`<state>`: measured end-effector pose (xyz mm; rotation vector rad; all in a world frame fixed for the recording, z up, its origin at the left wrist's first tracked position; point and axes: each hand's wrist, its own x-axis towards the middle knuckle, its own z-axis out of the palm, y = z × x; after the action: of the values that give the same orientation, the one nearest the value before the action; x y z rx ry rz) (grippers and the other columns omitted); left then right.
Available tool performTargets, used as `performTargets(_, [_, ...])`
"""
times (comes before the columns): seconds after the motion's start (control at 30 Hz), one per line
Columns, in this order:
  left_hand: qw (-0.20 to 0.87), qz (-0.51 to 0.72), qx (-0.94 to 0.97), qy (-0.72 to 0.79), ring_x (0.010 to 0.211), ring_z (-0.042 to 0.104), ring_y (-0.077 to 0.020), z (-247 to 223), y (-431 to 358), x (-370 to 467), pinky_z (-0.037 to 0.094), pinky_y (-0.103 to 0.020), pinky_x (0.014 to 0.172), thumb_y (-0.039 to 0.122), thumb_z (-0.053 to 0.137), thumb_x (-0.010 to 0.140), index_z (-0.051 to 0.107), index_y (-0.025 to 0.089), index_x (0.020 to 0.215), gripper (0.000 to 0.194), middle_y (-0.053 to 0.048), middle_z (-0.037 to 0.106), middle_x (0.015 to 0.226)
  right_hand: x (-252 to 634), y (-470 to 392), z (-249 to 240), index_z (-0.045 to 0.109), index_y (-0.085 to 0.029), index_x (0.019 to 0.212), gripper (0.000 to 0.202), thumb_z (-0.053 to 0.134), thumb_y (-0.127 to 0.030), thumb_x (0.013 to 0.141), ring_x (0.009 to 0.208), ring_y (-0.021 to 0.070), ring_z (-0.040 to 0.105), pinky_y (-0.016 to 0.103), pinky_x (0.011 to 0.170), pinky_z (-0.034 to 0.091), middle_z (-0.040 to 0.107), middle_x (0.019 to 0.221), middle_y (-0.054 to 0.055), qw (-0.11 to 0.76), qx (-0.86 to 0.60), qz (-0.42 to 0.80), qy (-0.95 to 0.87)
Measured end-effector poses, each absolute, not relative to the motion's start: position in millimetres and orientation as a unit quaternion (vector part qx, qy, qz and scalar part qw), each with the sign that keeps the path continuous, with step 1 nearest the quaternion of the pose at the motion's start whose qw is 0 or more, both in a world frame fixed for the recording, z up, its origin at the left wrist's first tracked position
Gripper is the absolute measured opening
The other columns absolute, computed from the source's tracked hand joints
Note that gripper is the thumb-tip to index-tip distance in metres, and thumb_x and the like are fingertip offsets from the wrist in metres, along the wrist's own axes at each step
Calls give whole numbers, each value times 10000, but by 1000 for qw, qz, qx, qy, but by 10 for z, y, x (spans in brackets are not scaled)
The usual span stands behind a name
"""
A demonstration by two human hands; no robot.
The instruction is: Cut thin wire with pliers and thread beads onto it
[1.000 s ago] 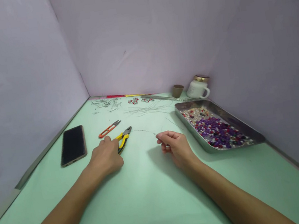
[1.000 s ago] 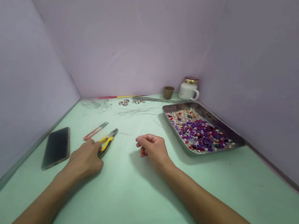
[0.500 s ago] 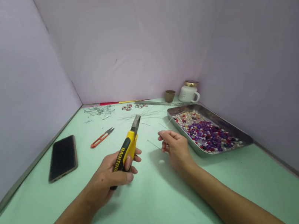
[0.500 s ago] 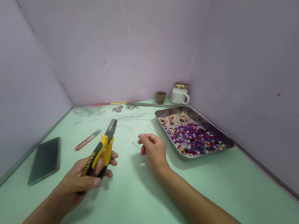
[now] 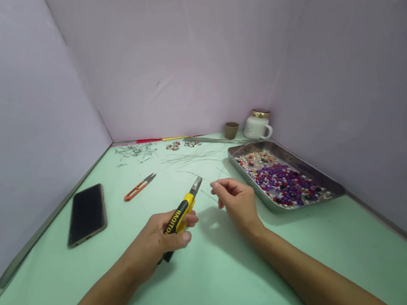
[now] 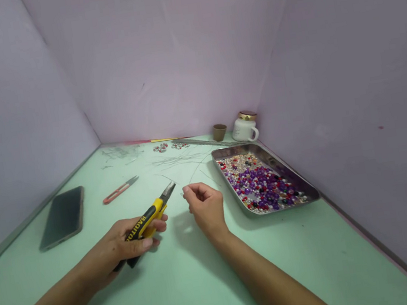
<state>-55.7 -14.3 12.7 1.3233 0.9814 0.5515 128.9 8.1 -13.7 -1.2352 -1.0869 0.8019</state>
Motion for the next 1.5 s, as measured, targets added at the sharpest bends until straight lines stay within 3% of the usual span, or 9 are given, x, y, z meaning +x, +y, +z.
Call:
performTargets(0.67, [590,234,617,466,902,500,-192,193,-127,-552,393,-286,710,228,558,638,565,160,829,203,-59,530,1066,1289,103,-190,611,-159,652,197,561,-345,694,432,104,451,228,435,351,568,548,1,582,-549,309,-514])
performTargets(0.8, [564,226,636,477,657,478,-119,184,-135,-539,355,-247,576,227,540,652,552,158,819,181,-18,545,836,1287,81,-183,605,-162,630,187,564,-333,691,430,102,456,224,434,356,562,529,-4,575,-548,318,-518])
performTargets(0.93, [566,222,632,481,503,361,-75,137,-128,-541,276,-226,494,221,526,656,550,169,839,192,51,426,603,1294,74,-176,582,-160,601,173,584,-315,676,405,87,458,216,434,373,556,512,-16,586,-534,360,-491])
performTargets(1.1, [581,239,626,462,703,488,-136,105,-98,-579,353,-257,607,235,543,660,558,171,866,217,-6,540,789,1316,142,-213,609,-145,649,191,629,-335,636,413,74,476,217,458,423,573,551,-16,591,-478,493,-424])
performTargets(1.23, [563,245,634,470,840,509,-176,87,-80,-608,375,-277,677,238,538,674,565,177,858,196,-29,570,895,1325,174,-218,638,-138,730,243,653,-351,613,428,68,487,233,468,461,611,631,6,562,-452,560,-407])
performTargets(1.4, [553,239,642,475,887,511,-201,130,-81,-604,391,-282,690,266,553,649,579,171,891,261,-43,584,916,1331,164,-206,634,-134,685,226,670,-336,588,395,64,471,221,436,453,574,540,-19,563,-457,564,-396])
performTargets(1.5, [564,202,639,482,798,525,-187,186,-108,-577,386,-270,640,259,557,634,572,167,953,332,-37,598,881,1327,162,-205,626,-134,660,211,668,-326,583,388,62,461,217,429,448,554,512,-28,577,-460,555,-384])
